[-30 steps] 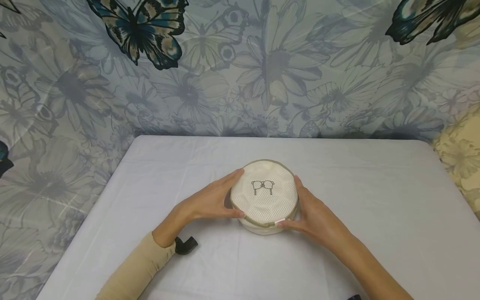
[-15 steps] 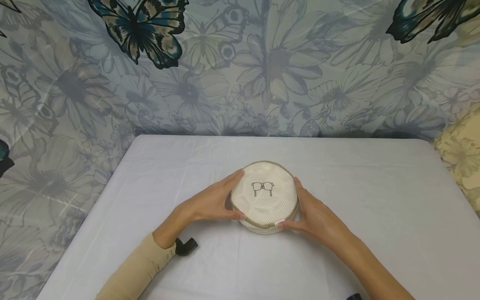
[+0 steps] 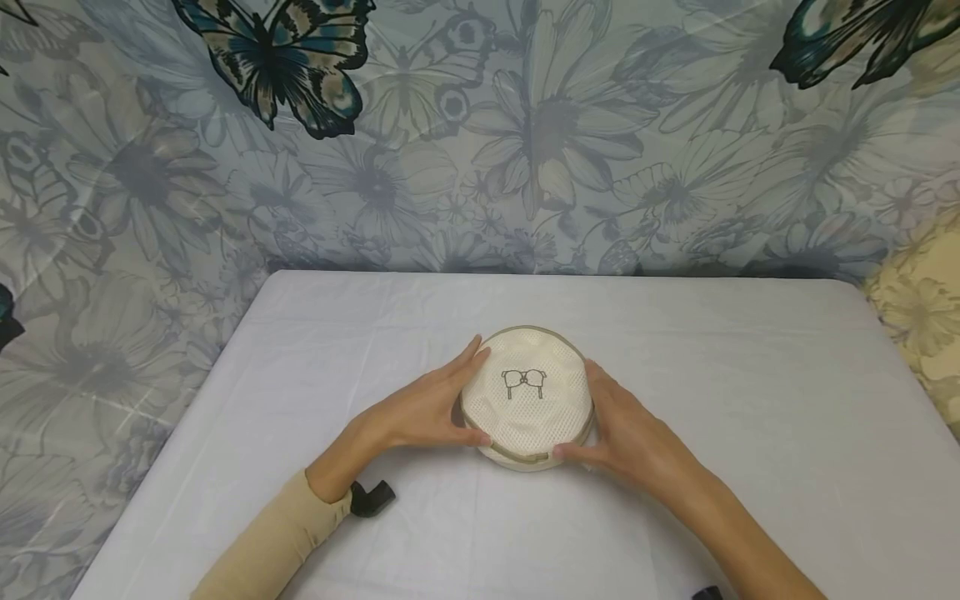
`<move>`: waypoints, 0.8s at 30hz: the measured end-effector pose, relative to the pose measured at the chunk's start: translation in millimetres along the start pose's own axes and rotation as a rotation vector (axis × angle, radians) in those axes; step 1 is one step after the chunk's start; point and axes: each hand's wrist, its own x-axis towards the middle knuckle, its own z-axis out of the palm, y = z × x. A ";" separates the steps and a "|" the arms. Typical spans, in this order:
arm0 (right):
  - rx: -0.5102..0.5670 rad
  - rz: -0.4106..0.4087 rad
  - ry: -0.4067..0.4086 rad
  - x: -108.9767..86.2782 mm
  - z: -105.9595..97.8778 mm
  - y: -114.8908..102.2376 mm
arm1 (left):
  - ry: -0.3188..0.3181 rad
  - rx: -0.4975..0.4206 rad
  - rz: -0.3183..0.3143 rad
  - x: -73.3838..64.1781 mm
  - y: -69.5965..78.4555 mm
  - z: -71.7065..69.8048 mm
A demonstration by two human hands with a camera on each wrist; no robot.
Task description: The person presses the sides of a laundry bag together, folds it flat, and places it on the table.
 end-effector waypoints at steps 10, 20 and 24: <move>-0.040 -0.003 0.011 3.1 -1.1 -6.8 | 0.053 0.095 0.058 2.2 0.7 1.6; -0.123 -0.165 -0.003 13.5 1.5 -15.2 | 0.058 0.182 0.091 6.7 7.0 0.3; -0.153 -0.171 -0.006 15.4 3.3 -17.3 | 0.058 0.220 0.148 10.1 8.9 0.4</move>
